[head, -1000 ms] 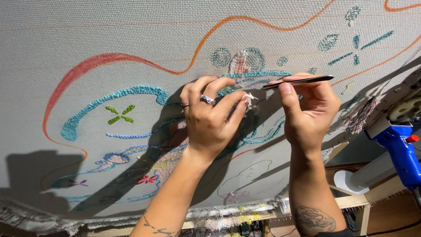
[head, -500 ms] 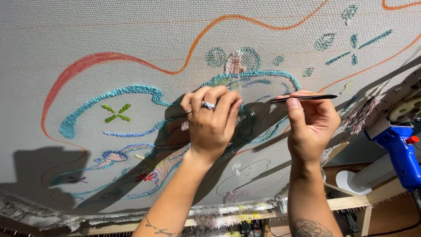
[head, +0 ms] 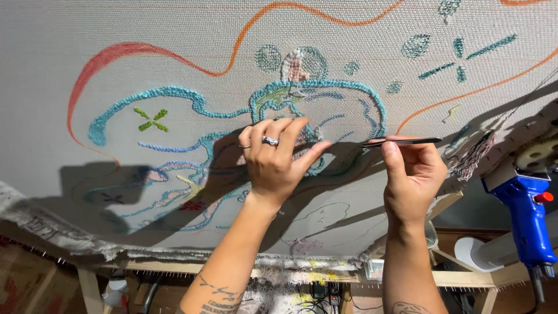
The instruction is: Trimming and refining details on a tufted rug using tweezers to pull out stray yarn strands.
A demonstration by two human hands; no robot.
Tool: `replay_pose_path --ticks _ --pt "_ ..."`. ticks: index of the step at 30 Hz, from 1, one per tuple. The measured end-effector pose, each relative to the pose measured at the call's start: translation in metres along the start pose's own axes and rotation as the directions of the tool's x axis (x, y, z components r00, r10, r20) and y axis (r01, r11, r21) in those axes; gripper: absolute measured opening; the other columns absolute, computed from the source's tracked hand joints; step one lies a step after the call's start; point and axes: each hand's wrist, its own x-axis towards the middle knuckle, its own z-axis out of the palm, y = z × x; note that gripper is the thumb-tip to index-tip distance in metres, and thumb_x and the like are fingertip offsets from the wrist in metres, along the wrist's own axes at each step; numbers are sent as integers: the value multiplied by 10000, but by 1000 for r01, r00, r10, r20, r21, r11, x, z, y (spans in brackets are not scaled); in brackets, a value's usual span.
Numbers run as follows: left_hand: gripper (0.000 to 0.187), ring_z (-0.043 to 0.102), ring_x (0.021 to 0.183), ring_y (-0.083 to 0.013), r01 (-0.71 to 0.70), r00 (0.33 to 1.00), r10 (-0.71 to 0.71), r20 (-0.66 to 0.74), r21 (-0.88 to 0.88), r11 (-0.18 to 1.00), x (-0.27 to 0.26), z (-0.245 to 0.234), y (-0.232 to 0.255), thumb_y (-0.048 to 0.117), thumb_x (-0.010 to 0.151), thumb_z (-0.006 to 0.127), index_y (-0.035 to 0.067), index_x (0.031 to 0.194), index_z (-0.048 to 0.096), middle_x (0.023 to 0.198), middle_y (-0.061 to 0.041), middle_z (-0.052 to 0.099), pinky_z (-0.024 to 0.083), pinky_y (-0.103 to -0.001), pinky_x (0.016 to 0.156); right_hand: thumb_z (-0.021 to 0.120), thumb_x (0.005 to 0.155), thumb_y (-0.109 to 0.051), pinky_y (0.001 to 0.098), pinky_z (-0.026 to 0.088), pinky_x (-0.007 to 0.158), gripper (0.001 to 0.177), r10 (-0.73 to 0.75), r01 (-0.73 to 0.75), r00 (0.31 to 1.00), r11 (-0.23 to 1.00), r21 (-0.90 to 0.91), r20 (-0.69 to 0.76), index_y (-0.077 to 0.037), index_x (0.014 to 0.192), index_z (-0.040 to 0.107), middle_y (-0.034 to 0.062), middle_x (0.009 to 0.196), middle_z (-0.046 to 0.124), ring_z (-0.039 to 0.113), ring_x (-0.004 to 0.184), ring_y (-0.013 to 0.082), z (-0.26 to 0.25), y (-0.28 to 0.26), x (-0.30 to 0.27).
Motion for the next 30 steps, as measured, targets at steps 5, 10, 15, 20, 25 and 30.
replay_pose_path --ticks 5,10,15,20,25,30 --pt "98 559 807 -183 -11 999 8 35 92 996 -10 11 9 266 850 632 190 912 641 802 39 579 381 -334 767 635 880 -63 314 495 793 148 21 -20 998 1000 -15 53 49 952 570 147 866 610 613 838 183 -17 6 -3" --pt "59 581 805 -173 138 989 -141 49 69 988 -32 -9 20 227 857 624 178 887 633 801 41 598 403 -316 794 623 885 -36 326 503 788 124 70 -72 994 997 23 79 60 938 564 175 865 609 633 823 226 -34 17 -13" --pt "147 603 745 -208 283 949 -289 127 59 957 -83 -22 19 289 786 699 162 831 641 741 14 604 436 -318 717 645 870 -45 308 504 802 131 124 -128 991 989 80 51 28 946 568 142 877 611 616 811 168 -45 23 -27" --pt "282 622 780 -251 302 939 -305 155 44 952 -92 -8 21 302 723 754 114 878 611 787 -44 611 464 -341 698 635 876 -20 321 506 790 122 128 -135 987 989 60 101 57 942 568 163 857 608 621 801 185 -50 21 -33" --pt "65 634 728 -241 313 929 -315 195 42 949 -110 -4 20 143 803 673 119 854 640 756 -34 630 491 -315 659 631 886 -7 336 516 797 106 125 -130 987 991 40 106 52 941 562 164 861 601 628 798 202 -53 12 -34" --pt "279 618 629 -233 378 894 -385 231 73 923 -132 -16 19 366 692 749 138 774 610 655 -25 590 487 -325 594 621 899 4 344 520 809 91 122 -124 988 992 19 98 48 934 550 166 873 597 637 810 217 -47 12 -40"
